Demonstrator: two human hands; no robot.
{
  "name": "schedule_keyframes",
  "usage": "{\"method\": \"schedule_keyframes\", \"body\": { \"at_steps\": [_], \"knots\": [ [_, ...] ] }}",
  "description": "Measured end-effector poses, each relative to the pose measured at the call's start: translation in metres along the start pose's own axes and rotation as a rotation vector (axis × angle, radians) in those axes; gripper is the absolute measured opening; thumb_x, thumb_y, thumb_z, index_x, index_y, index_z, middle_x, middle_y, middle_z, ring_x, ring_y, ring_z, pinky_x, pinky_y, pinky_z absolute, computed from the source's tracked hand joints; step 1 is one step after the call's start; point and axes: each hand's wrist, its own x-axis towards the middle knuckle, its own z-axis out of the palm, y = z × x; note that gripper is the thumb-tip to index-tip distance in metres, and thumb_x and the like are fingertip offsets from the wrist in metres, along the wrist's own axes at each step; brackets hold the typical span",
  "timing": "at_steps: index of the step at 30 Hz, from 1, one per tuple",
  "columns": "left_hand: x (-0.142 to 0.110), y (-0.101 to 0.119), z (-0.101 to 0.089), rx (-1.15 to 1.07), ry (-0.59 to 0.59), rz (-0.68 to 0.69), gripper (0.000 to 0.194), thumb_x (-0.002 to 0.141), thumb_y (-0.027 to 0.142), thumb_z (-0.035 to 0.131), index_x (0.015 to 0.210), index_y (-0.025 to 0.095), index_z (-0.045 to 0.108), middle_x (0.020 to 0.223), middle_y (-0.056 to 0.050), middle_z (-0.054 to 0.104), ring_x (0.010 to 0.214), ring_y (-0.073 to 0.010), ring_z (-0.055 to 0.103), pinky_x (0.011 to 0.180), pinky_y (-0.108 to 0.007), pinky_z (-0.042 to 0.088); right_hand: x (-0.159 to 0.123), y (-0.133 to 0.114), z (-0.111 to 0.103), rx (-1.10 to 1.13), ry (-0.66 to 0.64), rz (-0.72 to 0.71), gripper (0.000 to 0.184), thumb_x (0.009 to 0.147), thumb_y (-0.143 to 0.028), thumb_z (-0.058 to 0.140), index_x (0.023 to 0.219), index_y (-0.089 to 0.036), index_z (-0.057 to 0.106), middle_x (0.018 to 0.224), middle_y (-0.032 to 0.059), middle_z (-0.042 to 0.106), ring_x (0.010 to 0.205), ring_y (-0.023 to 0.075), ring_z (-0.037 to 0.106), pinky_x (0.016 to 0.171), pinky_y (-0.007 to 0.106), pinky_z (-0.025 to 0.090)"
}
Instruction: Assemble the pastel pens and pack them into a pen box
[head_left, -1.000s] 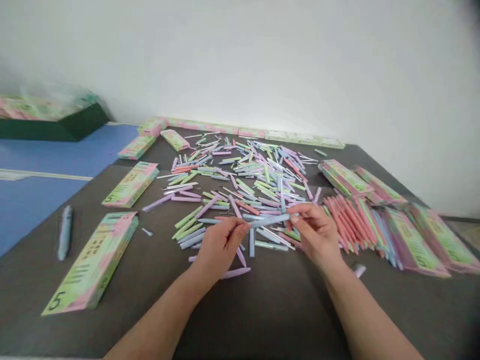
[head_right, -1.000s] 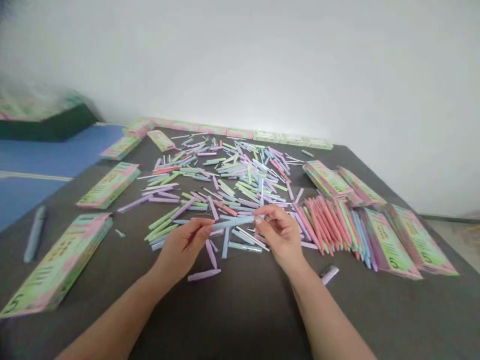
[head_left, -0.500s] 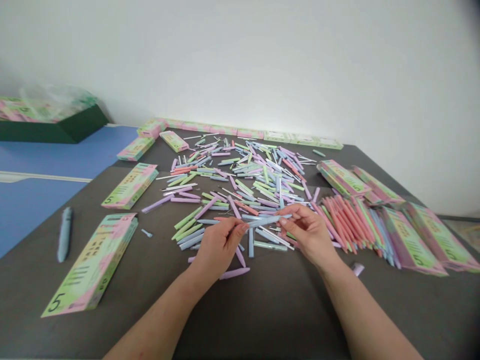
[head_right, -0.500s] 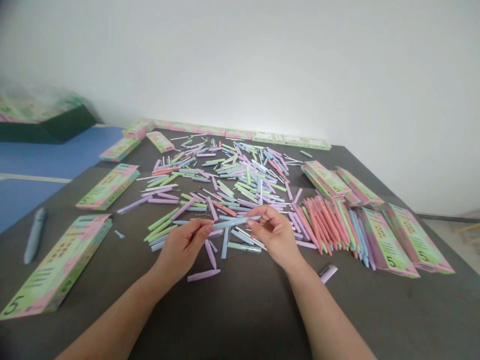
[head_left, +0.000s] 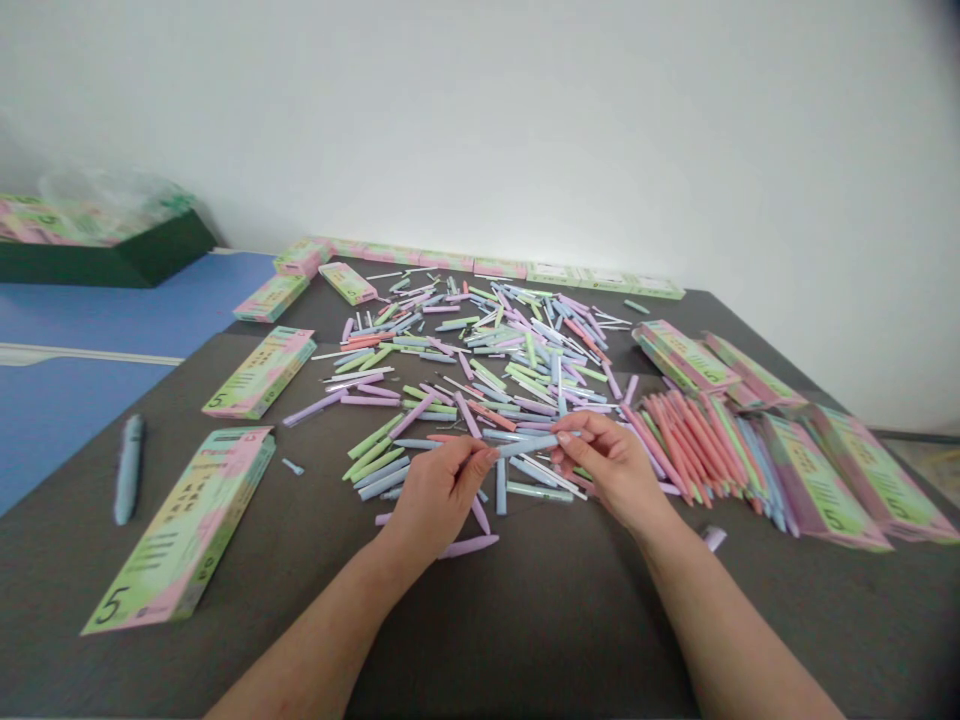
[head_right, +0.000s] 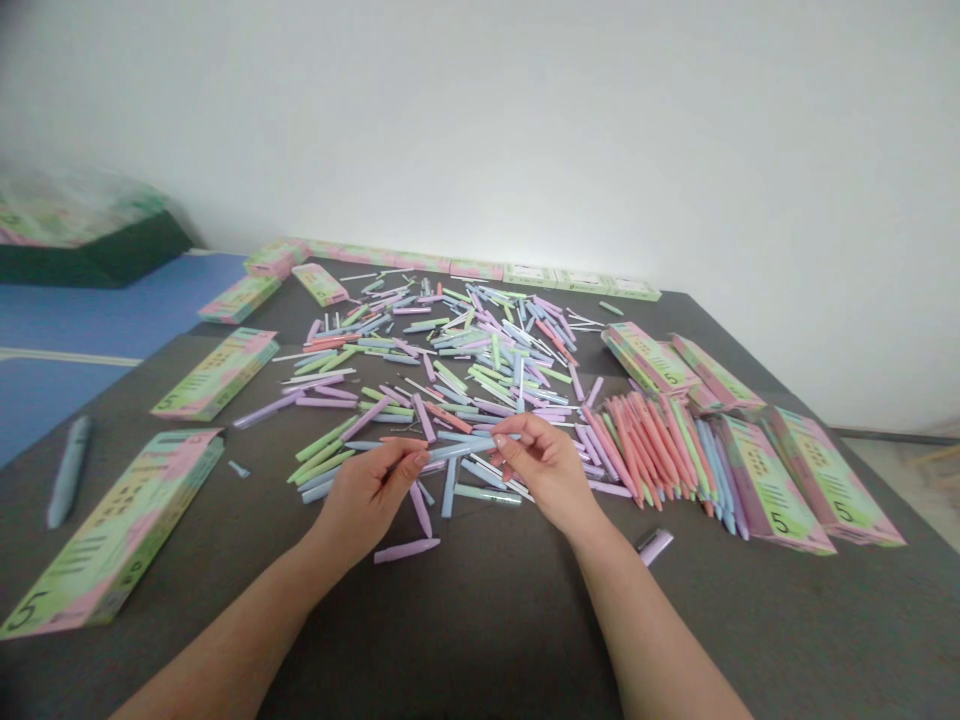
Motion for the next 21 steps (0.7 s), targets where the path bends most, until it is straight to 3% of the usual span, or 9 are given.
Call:
{"method": "schedule_keyframes", "body": {
  "at_steps": [7,13,21],
  "knots": [
    [0.0005,-0.0023,0.0005,0.009,0.010,-0.003,0.030,0.092,0.037,0.044,0.086,0.017,0.066,0.064,0.001,0.061,0.058,-0.0130,0.055,0.056,-0.023,0.037,0.0008,0.0025,-0.0011,0.082,-0.015,-0.033,0.020,0.078,-0.032,0.069,0.093,-0.020,0.065,0.091,0.0040,0.066,0.069,0.0119,0.059,0.055,0.022,0.049],
    [0.0005,-0.0024,0.0009,0.010,-0.006,-0.006,0.031,0.093,0.037,0.043,0.086,0.017,0.066,0.067,0.000,0.063,0.061,-0.0137,0.056,0.058,-0.023,0.038,0.0040,0.0027,0.0019,0.023,0.029,0.103,0.028,0.080,-0.044,0.064,0.079,-0.016,0.063,0.057,-0.0001,0.061,0.046,0.0088,0.052,0.044,0.020,0.043],
    [0.0008,0.0002,-0.0006,0.029,0.001,-0.029,0.032,0.092,0.038,0.043,0.087,0.017,0.067,0.069,-0.001,0.066,0.060,-0.0146,0.058,0.058,-0.024,0.039,0.0004,0.0011,-0.0007,0.054,-0.016,0.044,0.024,0.071,-0.032,0.074,0.090,-0.019,0.066,0.074,0.0005,0.064,0.058,0.0099,0.055,0.051,0.021,0.047]
  ]
}}
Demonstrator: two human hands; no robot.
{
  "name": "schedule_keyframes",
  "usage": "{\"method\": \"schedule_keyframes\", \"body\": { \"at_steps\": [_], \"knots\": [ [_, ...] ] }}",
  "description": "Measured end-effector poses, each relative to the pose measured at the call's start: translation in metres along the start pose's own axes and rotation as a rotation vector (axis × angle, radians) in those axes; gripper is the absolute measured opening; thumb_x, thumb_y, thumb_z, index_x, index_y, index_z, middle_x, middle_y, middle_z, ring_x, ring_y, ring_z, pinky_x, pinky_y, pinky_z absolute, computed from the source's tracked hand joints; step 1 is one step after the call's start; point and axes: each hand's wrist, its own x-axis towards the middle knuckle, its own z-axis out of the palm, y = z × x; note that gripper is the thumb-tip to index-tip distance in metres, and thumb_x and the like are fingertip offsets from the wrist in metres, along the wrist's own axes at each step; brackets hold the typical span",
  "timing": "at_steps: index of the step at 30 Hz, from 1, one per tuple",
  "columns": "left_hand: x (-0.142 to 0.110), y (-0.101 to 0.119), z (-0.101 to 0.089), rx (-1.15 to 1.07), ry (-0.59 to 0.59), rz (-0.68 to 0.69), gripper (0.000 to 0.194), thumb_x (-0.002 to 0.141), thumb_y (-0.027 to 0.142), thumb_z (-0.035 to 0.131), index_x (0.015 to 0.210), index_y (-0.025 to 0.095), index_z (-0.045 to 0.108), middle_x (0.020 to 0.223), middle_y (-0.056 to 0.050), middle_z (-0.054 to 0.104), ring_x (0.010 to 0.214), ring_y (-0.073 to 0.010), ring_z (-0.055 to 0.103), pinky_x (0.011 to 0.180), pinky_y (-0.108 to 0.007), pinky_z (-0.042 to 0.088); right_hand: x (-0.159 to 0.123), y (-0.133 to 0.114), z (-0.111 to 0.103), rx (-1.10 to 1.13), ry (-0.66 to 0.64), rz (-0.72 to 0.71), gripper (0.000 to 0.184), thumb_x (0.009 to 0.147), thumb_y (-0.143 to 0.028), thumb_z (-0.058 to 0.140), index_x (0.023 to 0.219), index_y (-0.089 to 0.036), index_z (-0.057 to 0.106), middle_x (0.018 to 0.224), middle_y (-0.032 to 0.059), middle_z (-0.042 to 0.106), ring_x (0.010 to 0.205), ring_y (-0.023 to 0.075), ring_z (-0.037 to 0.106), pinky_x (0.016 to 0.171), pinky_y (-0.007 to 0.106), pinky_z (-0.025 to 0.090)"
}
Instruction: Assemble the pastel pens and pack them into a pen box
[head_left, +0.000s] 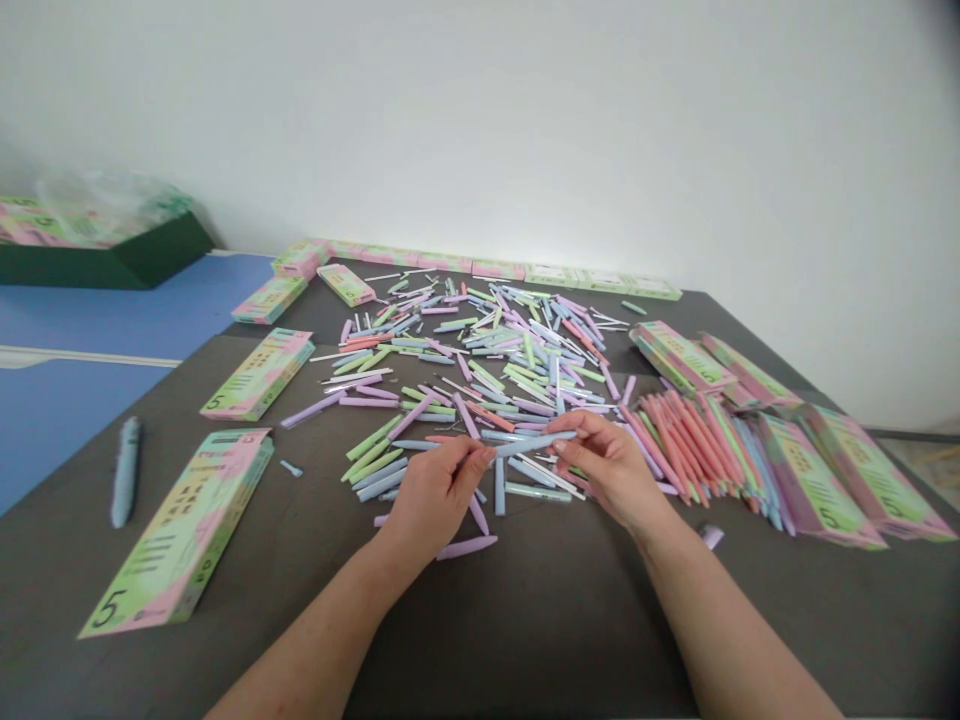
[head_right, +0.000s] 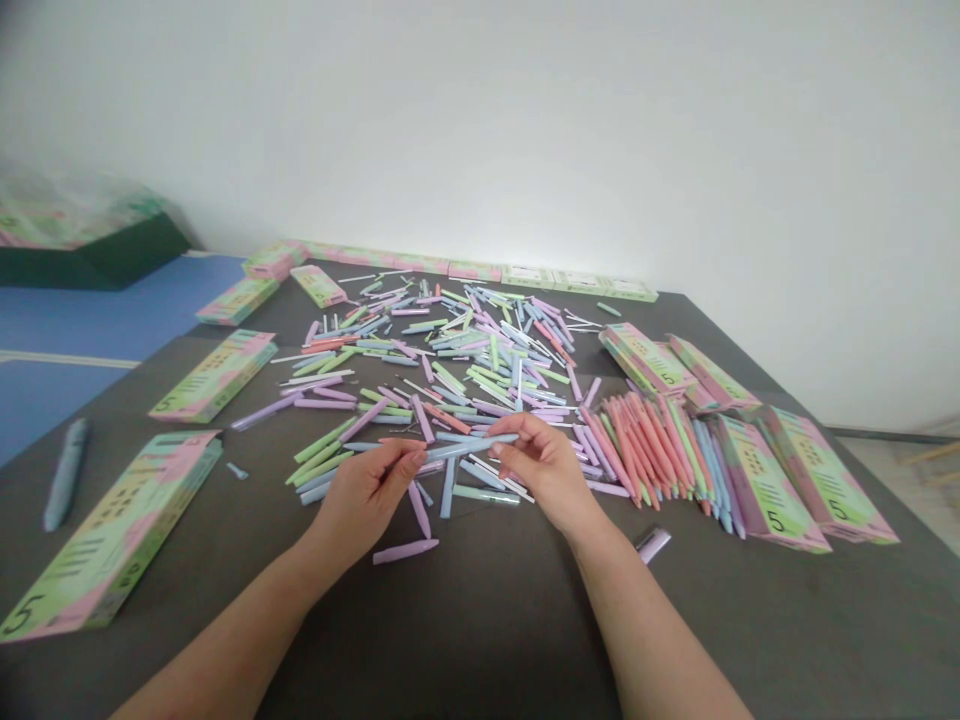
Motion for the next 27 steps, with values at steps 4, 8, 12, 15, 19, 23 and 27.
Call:
{"method": "schedule_keyframes", "body": {
  "at_steps": [4,8,12,15,19,23,27],
  "knots": [
    [-0.0003,0.0005,-0.0005,-0.001,-0.001,-0.001,0.032,0.092,0.038,0.043,0.088,0.018,0.067,0.070,-0.001,0.066,0.062,-0.0152,0.059,0.059,-0.024,0.040,0.0007,-0.0003,0.0013,0.045,0.026,0.004,0.025,0.077,-0.040,0.068,0.090,-0.019,0.065,0.087,0.0050,0.067,0.068,0.0139,0.061,0.050,0.022,0.049],
    [-0.0003,0.0011,-0.0012,0.008,-0.006,0.000,0.032,0.093,0.038,0.043,0.089,0.018,0.067,0.072,-0.001,0.067,0.063,-0.0152,0.059,0.059,-0.024,0.040,0.0025,0.0010,0.0029,-0.026,0.043,0.073,0.029,0.082,-0.046,0.061,0.083,-0.017,0.063,0.058,0.0001,0.062,0.047,0.0089,0.053,0.043,0.019,0.043],
    [-0.0002,0.0018,-0.0013,0.021,-0.012,-0.002,0.033,0.092,0.038,0.043,0.087,0.017,0.067,0.066,0.000,0.064,0.059,-0.0145,0.057,0.056,-0.024,0.038,0.0026,0.0034,0.0010,-0.017,0.049,0.053,0.024,0.077,-0.040,0.068,0.084,-0.017,0.064,0.061,-0.0010,0.062,0.048,0.0079,0.052,0.044,0.018,0.041],
    [-0.0002,0.0015,-0.0011,0.016,-0.008,0.002,0.033,0.092,0.038,0.043,0.087,0.017,0.067,0.067,-0.001,0.064,0.060,-0.0147,0.057,0.057,-0.024,0.038,0.0018,0.0041,-0.0016,0.009,0.020,0.038,0.023,0.075,-0.036,0.070,0.090,-0.019,0.066,0.065,-0.0014,0.063,0.050,0.0079,0.052,0.045,0.019,0.041],
    [-0.0003,0.0010,-0.0011,0.020,0.000,-0.002,0.033,0.093,0.038,0.042,0.088,0.017,0.067,0.067,0.000,0.065,0.058,-0.0142,0.057,0.057,-0.024,0.039,0.0009,0.0023,-0.0012,0.066,0.007,0.027,0.022,0.074,-0.034,0.071,0.089,-0.019,0.066,0.074,0.0010,0.065,0.060,0.0108,0.058,0.048,0.020,0.045],
    [0.0001,0.0018,-0.0016,0.026,-0.001,-0.007,0.033,0.093,0.038,0.042,0.088,0.017,0.068,0.069,-0.001,0.067,0.062,-0.0148,0.059,0.059,-0.024,0.040,0.0023,0.0019,0.0024,0.072,0.032,0.086,0.027,0.079,-0.043,0.064,0.086,-0.018,0.064,0.070,0.0022,0.066,0.054,0.0107,0.058,0.043,0.019,0.044],
    [0.0007,0.0011,-0.0016,0.029,-0.003,0.001,0.033,0.092,0.038,0.043,0.087,0.017,0.068,0.072,-0.002,0.068,0.065,-0.0154,0.060,0.061,-0.024,0.040,0.0040,0.0023,0.0035,-0.010,0.052,0.105,0.029,0.074,-0.044,0.069,0.080,-0.016,0.063,0.058,0.0003,0.062,0.046,0.0089,0.053,0.041,0.019,0.042]
  ]
}}
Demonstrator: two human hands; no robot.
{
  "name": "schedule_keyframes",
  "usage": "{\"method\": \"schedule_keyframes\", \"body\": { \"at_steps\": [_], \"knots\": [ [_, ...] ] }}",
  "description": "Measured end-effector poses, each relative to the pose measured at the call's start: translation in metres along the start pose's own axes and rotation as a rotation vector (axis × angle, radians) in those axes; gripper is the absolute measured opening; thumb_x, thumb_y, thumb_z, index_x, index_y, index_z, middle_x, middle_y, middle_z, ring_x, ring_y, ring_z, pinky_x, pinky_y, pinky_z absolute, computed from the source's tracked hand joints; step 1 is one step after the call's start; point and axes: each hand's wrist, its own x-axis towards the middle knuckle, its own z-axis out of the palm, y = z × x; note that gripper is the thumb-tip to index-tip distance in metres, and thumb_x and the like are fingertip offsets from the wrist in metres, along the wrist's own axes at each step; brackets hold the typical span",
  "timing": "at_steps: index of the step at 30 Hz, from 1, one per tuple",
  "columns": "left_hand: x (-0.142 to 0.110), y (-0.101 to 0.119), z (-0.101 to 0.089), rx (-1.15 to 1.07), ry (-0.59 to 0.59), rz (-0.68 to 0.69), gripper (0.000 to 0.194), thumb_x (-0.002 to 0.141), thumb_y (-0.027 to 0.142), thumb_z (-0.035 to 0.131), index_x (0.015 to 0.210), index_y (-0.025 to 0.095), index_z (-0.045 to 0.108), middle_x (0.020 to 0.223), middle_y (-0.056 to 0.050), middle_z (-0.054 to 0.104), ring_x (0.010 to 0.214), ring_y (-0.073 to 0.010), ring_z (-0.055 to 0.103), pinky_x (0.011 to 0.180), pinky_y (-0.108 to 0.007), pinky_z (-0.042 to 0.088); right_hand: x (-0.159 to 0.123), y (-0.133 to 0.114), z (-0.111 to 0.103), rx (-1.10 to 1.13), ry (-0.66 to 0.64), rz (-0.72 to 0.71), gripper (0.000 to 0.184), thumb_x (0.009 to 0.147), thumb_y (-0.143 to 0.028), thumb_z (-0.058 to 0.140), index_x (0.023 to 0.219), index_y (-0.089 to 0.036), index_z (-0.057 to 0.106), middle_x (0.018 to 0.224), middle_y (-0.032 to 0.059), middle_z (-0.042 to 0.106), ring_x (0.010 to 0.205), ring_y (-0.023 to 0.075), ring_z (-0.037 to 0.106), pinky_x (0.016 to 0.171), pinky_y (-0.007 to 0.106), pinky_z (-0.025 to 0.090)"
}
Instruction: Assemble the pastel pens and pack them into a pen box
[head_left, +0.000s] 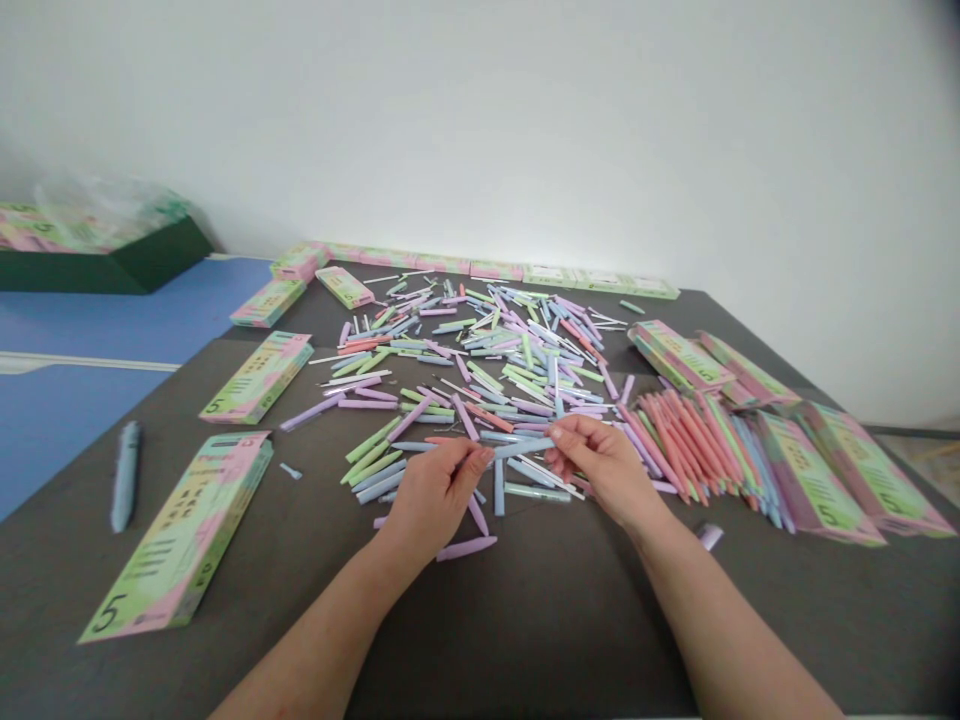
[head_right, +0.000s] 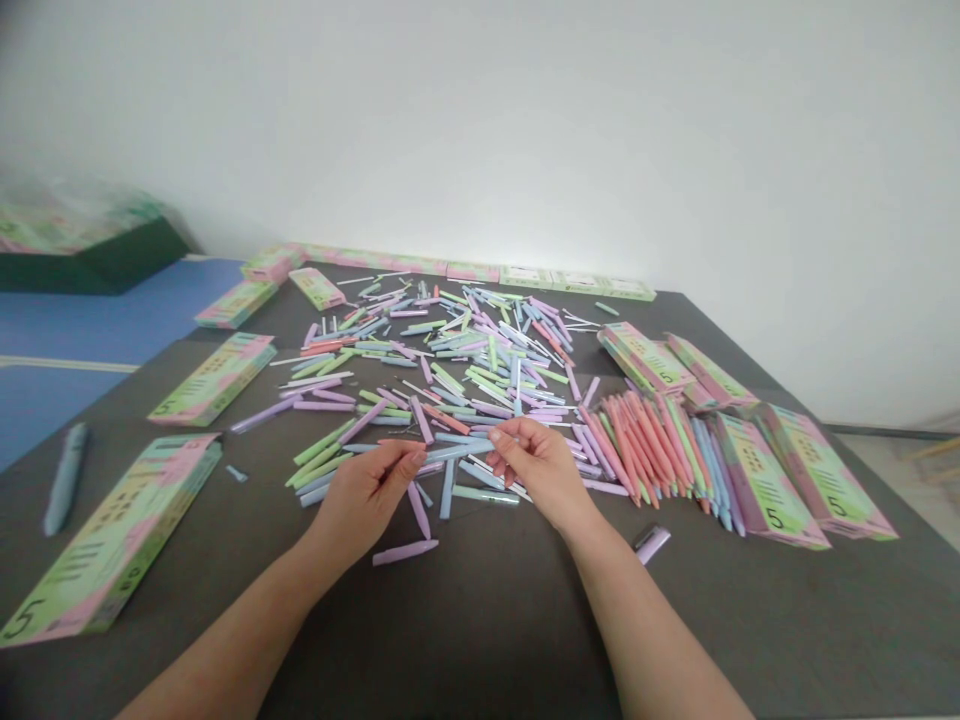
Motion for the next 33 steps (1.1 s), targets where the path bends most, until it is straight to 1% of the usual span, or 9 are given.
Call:
{"method": "schedule_keyframes", "body": {
  "at_steps": [3,9,13,17,23,26,30,33],
  "knots": [
    [0.000,-0.002,0.000,-0.003,-0.001,-0.015,0.035,0.093,0.040,0.042,0.088,0.017,0.068,0.070,-0.001,0.067,0.063,-0.0149,0.058,0.059,-0.024,0.039,0.000,-0.001,-0.002,0.021,-0.001,-0.012,0.028,0.068,-0.039,0.075,0.083,-0.017,0.065,0.061,-0.0004,0.063,0.048,0.0085,0.053,0.043,0.019,0.043],
    [0.000,0.000,-0.001,0.013,-0.006,-0.035,0.038,0.093,0.042,0.041,0.087,0.016,0.068,0.064,0.001,0.062,0.059,-0.0139,0.055,0.057,-0.023,0.037,-0.001,-0.003,-0.004,0.082,-0.044,-0.017,0.023,0.068,-0.031,0.075,0.085,-0.018,0.066,0.063,-0.0012,0.064,0.050,0.0081,0.054,0.047,0.019,0.045],
    [-0.001,0.003,-0.002,0.017,0.007,-0.037,0.039,0.093,0.042,0.039,0.087,0.016,0.068,0.060,0.001,0.058,0.056,-0.0137,0.054,0.054,-0.023,0.036,0.000,-0.003,-0.006,0.063,-0.028,-0.047,0.022,0.068,-0.030,0.074,0.084,-0.017,0.066,0.062,-0.0005,0.063,0.049,0.0090,0.053,0.046,0.021,0.045],
    [-0.001,0.004,-0.003,0.018,0.013,-0.045,0.039,0.092,0.043,0.039,0.087,0.017,0.068,0.059,0.001,0.059,0.056,-0.0144,0.054,0.053,-0.023,0.035,0.001,-0.002,-0.010,0.061,0.015,-0.069,0.020,0.070,-0.028,0.071,0.085,-0.016,0.066,0.062,-0.0001,0.063,0.050,0.0095,0.053,0.047,0.021,0.046],
    [-0.001,0.004,-0.003,0.014,0.014,-0.051,0.038,0.092,0.042,0.040,0.087,0.017,0.068,0.062,0.000,0.062,0.058,-0.0144,0.055,0.055,-0.023,0.037,0.002,-0.001,-0.012,0.113,0.023,-0.045,0.016,0.070,-0.025,0.070,0.083,-0.017,0.067,0.060,-0.0004,0.063,0.049,0.0095,0.054,0.046,0.021,0.045],
    [-0.001,0.003,-0.003,0.016,0.014,-0.052,0.039,0.092,0.042,0.040,0.086,0.016,0.068,0.061,0.001,0.061,0.058,-0.0142,0.054,0.055,-0.023,0.036,0.002,-0.001,-0.011,0.135,0.026,-0.047,0.016,0.070,-0.025,0.071,0.084,-0.017,0.067,0.061,-0.0006,0.063,0.050,0.0092,0.055,0.046,0.020,0.045],
    [0.000,0.000,-0.003,0.016,0.009,-0.053,0.040,0.093,0.043,0.039,0.087,0.016,0.069,0.060,0.001,0.059,0.057,-0.0136,0.052,0.055,-0.023,0.036,0.002,-0.003,-0.011,0.137,0.028,-0.052,0.017,0.070,-0.024,0.073,0.083,-0.017,0.067,0.061,-0.0003,0.063,0.054,0.0097,0.056,0.048,0.019,0.047],
    [0.000,-0.002,-0.002,0.013,0.000,-0.060,0.039,0.092,0.042,0.041,0.088,0.016,0.069,0.064,0.001,0.062,0.060,-0.0138,0.054,0.057,-0.024,0.037,0.001,-0.004,-0.009,0.124,-0.005,-0.053,0.018,0.068,-0.024,0.075,0.083,-0.017,0.067,0.066,0.0003,0.065,0.061,0.0111,0.061,0.053,0.020,0.050]
  ]
}}
